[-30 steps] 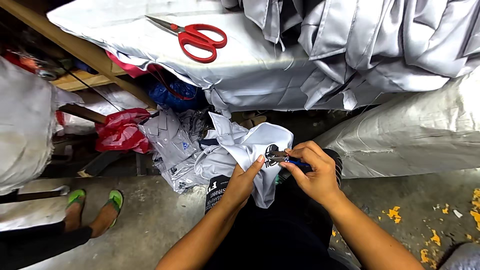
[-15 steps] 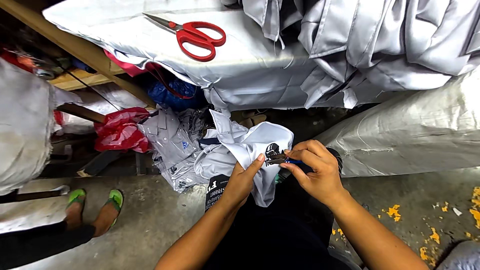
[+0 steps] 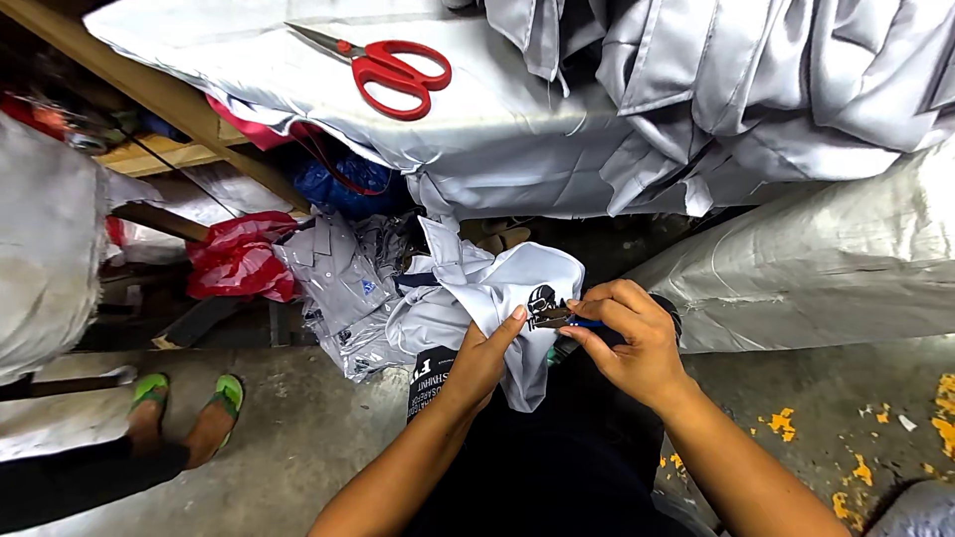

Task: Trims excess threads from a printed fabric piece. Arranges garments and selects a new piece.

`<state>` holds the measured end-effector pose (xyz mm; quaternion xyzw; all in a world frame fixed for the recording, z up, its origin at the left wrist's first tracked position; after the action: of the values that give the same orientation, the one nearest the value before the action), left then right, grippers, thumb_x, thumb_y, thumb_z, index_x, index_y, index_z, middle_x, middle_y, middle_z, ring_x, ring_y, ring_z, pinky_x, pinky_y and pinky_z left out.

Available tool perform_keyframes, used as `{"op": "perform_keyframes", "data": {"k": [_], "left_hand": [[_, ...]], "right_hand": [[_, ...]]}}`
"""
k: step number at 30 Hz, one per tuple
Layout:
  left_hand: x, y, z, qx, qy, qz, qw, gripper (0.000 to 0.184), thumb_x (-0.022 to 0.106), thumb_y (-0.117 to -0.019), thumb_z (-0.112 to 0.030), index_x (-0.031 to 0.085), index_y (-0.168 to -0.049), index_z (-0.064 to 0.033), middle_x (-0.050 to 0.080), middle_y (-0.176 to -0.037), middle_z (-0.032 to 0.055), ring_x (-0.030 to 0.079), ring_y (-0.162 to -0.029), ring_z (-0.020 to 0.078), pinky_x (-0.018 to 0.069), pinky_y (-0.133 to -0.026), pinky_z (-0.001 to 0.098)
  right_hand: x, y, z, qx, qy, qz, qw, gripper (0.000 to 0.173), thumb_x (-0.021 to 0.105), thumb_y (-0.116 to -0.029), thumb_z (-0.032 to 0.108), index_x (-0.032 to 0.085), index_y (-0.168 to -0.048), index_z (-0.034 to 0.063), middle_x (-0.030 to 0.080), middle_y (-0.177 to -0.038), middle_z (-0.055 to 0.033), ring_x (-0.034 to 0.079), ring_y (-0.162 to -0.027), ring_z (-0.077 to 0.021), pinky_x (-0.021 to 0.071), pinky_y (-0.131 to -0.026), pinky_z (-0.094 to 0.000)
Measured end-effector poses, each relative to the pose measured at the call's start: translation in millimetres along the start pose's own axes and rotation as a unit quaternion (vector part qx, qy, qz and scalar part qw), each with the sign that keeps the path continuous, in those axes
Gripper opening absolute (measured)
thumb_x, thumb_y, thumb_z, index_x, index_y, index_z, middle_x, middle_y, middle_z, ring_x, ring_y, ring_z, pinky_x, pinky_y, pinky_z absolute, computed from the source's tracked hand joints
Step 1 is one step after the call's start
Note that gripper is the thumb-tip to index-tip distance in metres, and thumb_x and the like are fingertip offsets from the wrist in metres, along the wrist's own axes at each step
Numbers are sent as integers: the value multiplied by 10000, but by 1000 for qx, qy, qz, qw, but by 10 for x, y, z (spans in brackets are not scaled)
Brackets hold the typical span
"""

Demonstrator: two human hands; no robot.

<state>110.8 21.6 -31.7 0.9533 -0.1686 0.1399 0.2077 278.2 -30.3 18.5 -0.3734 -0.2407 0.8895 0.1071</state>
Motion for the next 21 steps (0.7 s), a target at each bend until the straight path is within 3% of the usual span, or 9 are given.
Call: {"op": "perform_keyframes", "data": {"k": [21], "left_hand": [[-14,9,25,-15,-11,-4,1000,180,477,-1052,-41,541,-1215,1,702,-997,36,696,-943,81,579,-902,288]], "right_hand": [[26,5,-17,-6,1,-4,1000,198,747,-923,245,778,-992,62,690,-972,-82,631,-940,-172,504,-840,-315]]}}
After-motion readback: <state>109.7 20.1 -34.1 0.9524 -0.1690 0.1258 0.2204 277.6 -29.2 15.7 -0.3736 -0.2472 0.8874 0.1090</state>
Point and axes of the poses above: each hand's wrist, its own y-axis away from the middle knuckle, its own x-axis out of the palm, z = x × y, the point moved 8 cm from there along -y, towards the middle knuckle
